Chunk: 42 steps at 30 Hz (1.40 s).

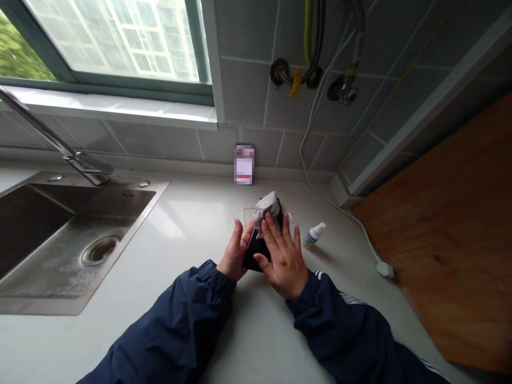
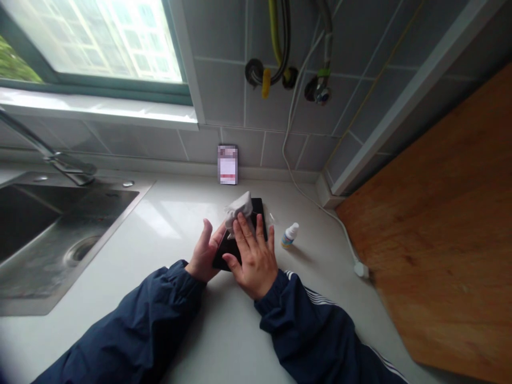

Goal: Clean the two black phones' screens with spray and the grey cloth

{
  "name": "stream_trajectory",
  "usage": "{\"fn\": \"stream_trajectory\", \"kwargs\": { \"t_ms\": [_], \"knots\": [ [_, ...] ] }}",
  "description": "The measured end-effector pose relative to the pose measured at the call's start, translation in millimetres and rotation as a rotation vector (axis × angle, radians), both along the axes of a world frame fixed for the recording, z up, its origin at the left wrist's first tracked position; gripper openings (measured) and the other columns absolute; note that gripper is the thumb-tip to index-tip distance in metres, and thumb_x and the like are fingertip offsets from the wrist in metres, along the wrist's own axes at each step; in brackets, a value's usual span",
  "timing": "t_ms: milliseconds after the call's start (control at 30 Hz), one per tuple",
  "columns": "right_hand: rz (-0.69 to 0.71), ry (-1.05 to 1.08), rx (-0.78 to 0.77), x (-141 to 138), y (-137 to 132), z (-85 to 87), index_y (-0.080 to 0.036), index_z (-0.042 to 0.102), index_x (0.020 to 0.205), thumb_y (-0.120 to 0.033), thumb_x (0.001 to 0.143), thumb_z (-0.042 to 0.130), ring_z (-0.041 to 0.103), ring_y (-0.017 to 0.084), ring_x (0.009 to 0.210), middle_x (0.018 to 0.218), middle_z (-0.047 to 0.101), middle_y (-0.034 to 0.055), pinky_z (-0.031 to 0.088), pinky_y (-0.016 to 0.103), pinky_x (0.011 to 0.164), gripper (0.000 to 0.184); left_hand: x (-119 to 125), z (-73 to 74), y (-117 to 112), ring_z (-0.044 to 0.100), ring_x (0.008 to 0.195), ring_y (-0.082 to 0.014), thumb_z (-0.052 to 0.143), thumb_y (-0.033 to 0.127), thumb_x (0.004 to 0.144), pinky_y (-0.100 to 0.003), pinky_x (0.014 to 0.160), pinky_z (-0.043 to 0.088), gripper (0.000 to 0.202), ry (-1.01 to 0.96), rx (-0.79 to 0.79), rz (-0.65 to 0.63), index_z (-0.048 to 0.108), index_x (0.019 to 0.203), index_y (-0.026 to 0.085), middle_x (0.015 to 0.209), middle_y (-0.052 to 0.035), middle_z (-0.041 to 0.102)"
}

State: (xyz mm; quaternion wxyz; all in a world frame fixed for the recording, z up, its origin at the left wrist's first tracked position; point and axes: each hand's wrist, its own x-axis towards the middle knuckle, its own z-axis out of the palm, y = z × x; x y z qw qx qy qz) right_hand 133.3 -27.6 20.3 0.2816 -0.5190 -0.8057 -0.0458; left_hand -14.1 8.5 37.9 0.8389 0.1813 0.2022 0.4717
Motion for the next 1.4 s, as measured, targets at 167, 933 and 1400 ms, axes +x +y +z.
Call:
{"fn": "stream_trajectory", "kwargs": {
  "t_ms": [167, 933, 1400],
  "knots": [
    [-0.088, 0.051, 0.043, 3, 4, 1.8, -0.026, -0.002, 0.17, -0.045, 0.109, 0.04, 0.004, 0.041, 0.163, 0.175, 0.021, 0.008, 0.016, 0.074, 0.125, 0.077, 1, 1.0, -2, 0.048, 0.148, -0.0321, 0.046, 0.065, 0.101, -0.044, 0.127, 0.031, 0.07, 0.028, 0.051, -0.028, 0.052, 0.156, 0.022, 0.153, -0.0111, 0.06],
    [0.341, -0.04, -0.152, -13, -15, 2.4, -0.01, 0.054, 0.151, -0.031, 0.101, 0.057, 0.027, 0.037, 0.16, 0.164, 0.044, 0.0123, 0.033, 0.067, 0.124, 0.055, -14, 5.5, 15, 0.079, 0.093, -0.031, 0.025, 0.072, 0.102, -0.043, 0.083, 0.063, 0.078, 0.07, -0.112, 0.362, 0.058, 0.144, 0.015, 0.111, -0.0167, 0.079],
    [0.397, 0.036, 0.104, -20, -22, 2.5, -0.002, 0.052, 0.149, -0.019, 0.097, 0.056, 0.019, 0.032, 0.163, 0.166, 0.04, 0.0204, 0.031, 0.057, 0.129, 0.055, -13, 7.0, 10, 0.078, 0.093, -0.0328, 0.024, 0.072, 0.102, -0.047, 0.08, 0.062, 0.077, 0.108, -0.013, 0.267, 0.057, 0.143, 0.015, 0.105, -0.0186, 0.078]
  ]
}}
